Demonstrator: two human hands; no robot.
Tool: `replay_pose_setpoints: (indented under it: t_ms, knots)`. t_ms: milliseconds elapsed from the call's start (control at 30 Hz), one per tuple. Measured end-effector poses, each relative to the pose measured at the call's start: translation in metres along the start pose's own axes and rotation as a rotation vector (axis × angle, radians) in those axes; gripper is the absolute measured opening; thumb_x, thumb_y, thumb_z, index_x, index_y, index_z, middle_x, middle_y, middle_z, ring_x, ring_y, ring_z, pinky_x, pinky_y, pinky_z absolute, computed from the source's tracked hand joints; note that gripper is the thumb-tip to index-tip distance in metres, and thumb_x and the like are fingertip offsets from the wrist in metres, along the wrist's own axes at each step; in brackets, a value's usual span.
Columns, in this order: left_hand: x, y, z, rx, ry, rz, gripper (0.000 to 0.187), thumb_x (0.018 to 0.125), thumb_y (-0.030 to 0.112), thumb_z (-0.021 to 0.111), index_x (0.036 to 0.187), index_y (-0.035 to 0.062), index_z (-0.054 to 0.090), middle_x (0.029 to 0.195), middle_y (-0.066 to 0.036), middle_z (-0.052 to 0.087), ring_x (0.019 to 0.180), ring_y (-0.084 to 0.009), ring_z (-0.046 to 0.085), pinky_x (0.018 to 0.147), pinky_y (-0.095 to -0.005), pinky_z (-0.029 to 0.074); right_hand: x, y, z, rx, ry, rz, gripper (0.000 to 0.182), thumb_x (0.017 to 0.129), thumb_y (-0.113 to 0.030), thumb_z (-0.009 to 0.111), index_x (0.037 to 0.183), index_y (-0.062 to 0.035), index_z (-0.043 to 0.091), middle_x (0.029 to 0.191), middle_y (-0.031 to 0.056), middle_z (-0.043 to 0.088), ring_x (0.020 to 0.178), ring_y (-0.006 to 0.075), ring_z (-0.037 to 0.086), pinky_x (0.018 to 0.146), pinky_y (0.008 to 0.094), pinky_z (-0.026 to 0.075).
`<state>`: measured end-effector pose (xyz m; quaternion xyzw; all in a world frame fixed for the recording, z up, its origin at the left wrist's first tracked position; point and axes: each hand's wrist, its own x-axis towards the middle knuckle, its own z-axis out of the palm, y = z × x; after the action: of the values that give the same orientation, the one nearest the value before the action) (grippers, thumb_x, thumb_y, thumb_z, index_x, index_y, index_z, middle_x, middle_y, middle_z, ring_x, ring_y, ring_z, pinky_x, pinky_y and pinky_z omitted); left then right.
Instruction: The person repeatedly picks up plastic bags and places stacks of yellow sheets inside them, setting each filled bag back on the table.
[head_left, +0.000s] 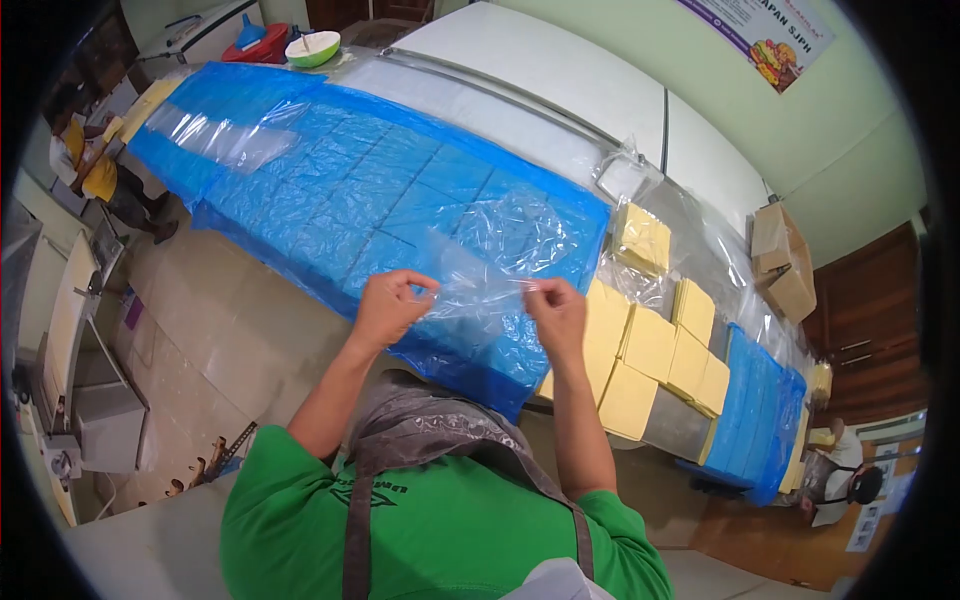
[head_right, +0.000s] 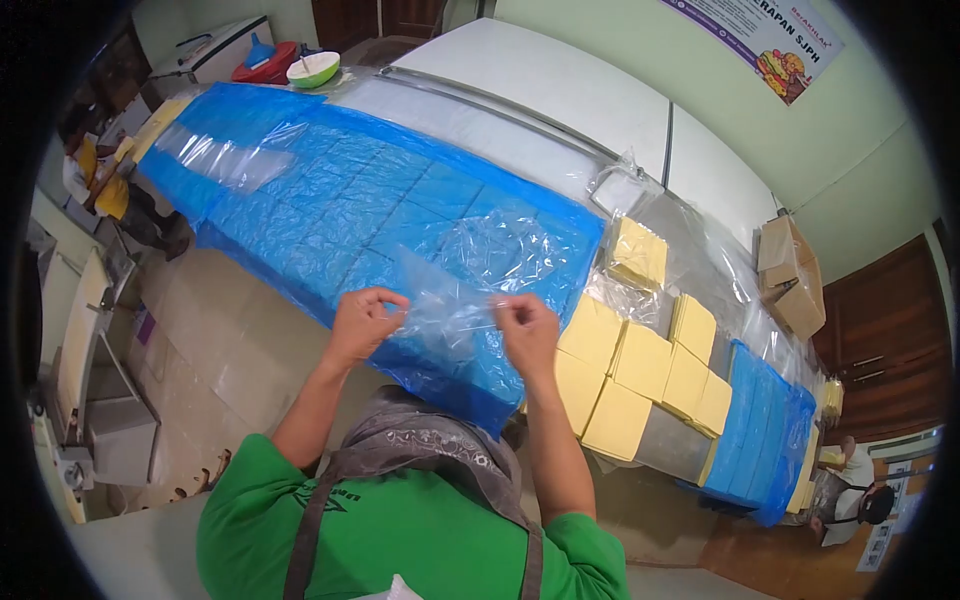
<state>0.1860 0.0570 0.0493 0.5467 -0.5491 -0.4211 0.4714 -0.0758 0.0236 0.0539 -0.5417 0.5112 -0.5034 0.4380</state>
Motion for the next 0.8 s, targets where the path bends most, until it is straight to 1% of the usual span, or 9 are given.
replay_pose_setpoints:
  t_ms: [133, 200, 333, 400, 467, 533, 600, 700, 800]
  knots:
    - [0.0, -0.002, 0.002, 0.202, 0.148, 0.134, 0.024, 0.083, 0.006, 0.067, 0.106, 0.0039, 0.075, 0.048, 0.006, 0.041, 0.048, -0.0018, 0.033, 0.044, -0.0223, 0.029, -0.015, -0.019, -0.017, -0.414, 0.238, -0.124, 0.007, 0.084, -0.006, 0.072, 0.087, -0.0026, 0.067, 0.075, 0.0044, 0.068, 0.065, 0.0136, 0.061, 0.061, 0.0264, 0.049]
    - [-0.005, 0.026, 0.007, 0.244, 0.125, 0.11, 0.024, 0.084, 0.006, 0.068, 0.108, 0.0056, 0.075, 0.05, 0.007, 0.039, 0.048, -0.0015, 0.031, 0.045, -0.0223, 0.033, -0.034, -0.036, -0.004, -0.628, 0.071, -0.767, 0.014, 0.082, 0.002, 0.067, 0.095, -0.0017, 0.067, 0.083, 0.0092, 0.068, 0.076, 0.0233, 0.065, 0.069, 0.0327, 0.052]
    - [-0.04, 0.088, 0.033, 0.122, -0.247, 0.142, 0.021, 0.086, 0.007, 0.068, 0.105, 0.009, 0.076, 0.06, 0.0, 0.061, 0.056, -0.0028, 0.052, 0.058, -0.0244, 0.049, -0.045, -0.029, 0.016, -0.5, -0.409, -0.689, 0.049, 0.083, 0.005, 0.057, 0.131, -0.0039, 0.057, 0.131, 0.0205, 0.056, 0.116, 0.0348, 0.057, 0.096, 0.0428, 0.049]
    - [-0.064, 0.114, 0.057, 0.041, -0.517, 0.277, 0.018, 0.085, 0.007, 0.068, 0.101, 0.0091, 0.076, 0.077, -0.007, 0.072, 0.069, -0.0109, 0.067, 0.064, -0.0279, 0.053, -0.029, -0.015, 0.03, -0.521, -0.511, -0.574, 0.066, 0.086, -0.001, 0.057, 0.148, -0.0091, 0.035, 0.148, 0.0191, 0.042, 0.121, 0.0388, 0.054, 0.1, 0.0448, 0.047]
    - [-0.078, 0.127, 0.078, -0.014, -0.758, 0.316, 0.017, 0.084, 0.006, 0.068, 0.099, 0.0088, 0.076, 0.085, -0.01, 0.074, 0.077, -0.0166, 0.072, 0.066, -0.03, 0.054, -0.032, -0.054, 0.038, -0.521, -0.314, -0.656, 0.073, 0.089, -0.006, 0.056, 0.154, -0.0146, 0.023, 0.152, 0.0169, 0.036, 0.121, 0.039, 0.054, 0.103, 0.0461, 0.045]
    - [-0.083, 0.132, 0.098, 0.096, -0.811, 0.449, 0.018, 0.083, 0.001, 0.066, 0.097, 0.0078, 0.075, 0.088, -0.012, 0.073, 0.079, -0.0247, 0.072, 0.072, -0.0327, 0.055, -0.028, -0.065, 0.036, -0.585, -0.224, -0.724, 0.067, 0.089, -0.004, 0.053, 0.151, -0.0123, 0.031, 0.15, 0.0173, 0.039, 0.124, 0.0365, 0.052, 0.103, 0.0455, 0.045]
    - [-0.059, 0.131, 0.093, 0.282, -0.544, 0.507, 0.02, 0.084, -0.002, 0.064, 0.097, 0.0069, 0.075, 0.087, -0.013, 0.073, 0.077, -0.0241, 0.071, 0.07, -0.0315, 0.054, -0.022, -0.061, 0.007, -0.648, -0.156, -0.798, 0.062, 0.089, -0.003, 0.051, 0.149, -0.0099, 0.038, 0.149, 0.0176, 0.041, 0.127, 0.0339, 0.051, 0.103, 0.0448, 0.045]
    - [-0.006, 0.122, 0.076, 0.383, -0.016, 0.613, 0.025, 0.088, -0.002, 0.065, 0.111, 0.0043, 0.072, 0.097, -0.014, 0.074, 0.078, -0.0169, 0.07, 0.07, -0.028, 0.053, -0.03, -0.057, -0.068, -0.078, -0.596, -0.171, 0.035, 0.093, -0.005, 0.057, 0.128, -0.0065, 0.061, 0.12, 0.0114, 0.066, 0.109, 0.0217, 0.064, 0.095, 0.0372, 0.05]
    - [0.039, 0.131, 0.07, 0.305, 0.212, 0.678, 0.022, 0.091, -0.003, 0.063, 0.111, -0.0013, 0.071, 0.102, -0.015, 0.074, 0.079, -0.0142, 0.068, 0.072, -0.0266, 0.053, -0.048, -0.011, -0.181, -0.033, -0.125, -0.003, 0.027, 0.096, -0.013, 0.06, 0.12, -0.003, 0.065, 0.107, 0.01, 0.07, 0.102, 0.0166, 0.065, 0.089, 0.032, 0.052]
